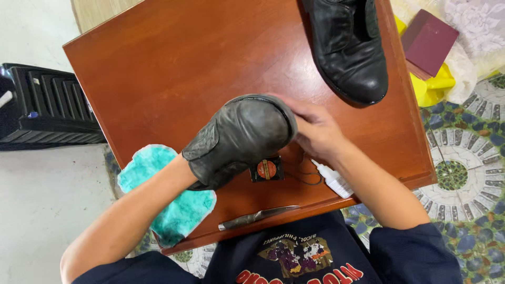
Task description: The person applies glue to the toe area of a black leather shoe and presses the leather to bond it. They handle a small packet, a glue bottle, and a cloth while working on the shoe on a wooden table.
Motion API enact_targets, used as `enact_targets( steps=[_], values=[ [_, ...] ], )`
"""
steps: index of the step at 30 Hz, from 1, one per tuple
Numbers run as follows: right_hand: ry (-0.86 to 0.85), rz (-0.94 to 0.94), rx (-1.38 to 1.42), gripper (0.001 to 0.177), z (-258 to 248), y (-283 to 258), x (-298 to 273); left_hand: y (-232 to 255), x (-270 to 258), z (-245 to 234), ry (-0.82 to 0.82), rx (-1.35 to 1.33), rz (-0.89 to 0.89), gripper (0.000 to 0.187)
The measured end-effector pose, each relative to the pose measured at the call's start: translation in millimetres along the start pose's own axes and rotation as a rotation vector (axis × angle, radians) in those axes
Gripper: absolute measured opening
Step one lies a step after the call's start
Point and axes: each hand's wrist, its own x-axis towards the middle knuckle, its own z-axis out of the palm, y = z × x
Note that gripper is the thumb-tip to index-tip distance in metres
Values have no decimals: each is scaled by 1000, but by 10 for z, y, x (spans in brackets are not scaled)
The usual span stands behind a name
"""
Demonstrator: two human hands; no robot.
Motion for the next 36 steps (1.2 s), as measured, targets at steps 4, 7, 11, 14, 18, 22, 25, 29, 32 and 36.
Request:
enact_targets(
  steps=[4, 7, 11, 14, 18, 22, 25, 29, 32, 36],
  values=[
    [-188, -272, -525, 67, 30, -358, 24, 289, 18, 18, -200, 402, 304, 41],
    [-192, -353, -689, 79, 134, -602, 5, 327, 37, 35, -343, 484, 363, 47],
    [-391, -734, -1329, 55, 166, -928, -10, 65, -16, 93, -433, 386, 213, 47],
    [-498, -930, -1530, 35, 209, -983, 5, -110, -109, 32, -466, 409, 119, 47],
    [-536, -842, -1412, 29, 243, -924, -12, -232, -235, -87, -473, 477, -3, 47],
    [-512, -855, -1354, 30, 169, -884, -10, -267, -388, -251, -411, 573, -124, 47],
    [-460, -876, -1358, 26, 122, -859, -52, -278, -439, -360, -317, 659, -214, 47],
    [-374, -897, -1348, 23, 82, -805, -97, -311, -387, -433, -215, 768, -322, 47],
    [-290, -946, -1353, 20, 73, -765, -117, -324, -303, -445, -160, 831, -398, 47],
    [-187, -978, -1363, 15, 74, -723, -138, -326, -259, -454, -127, 884, -490, 47]
  ],
)
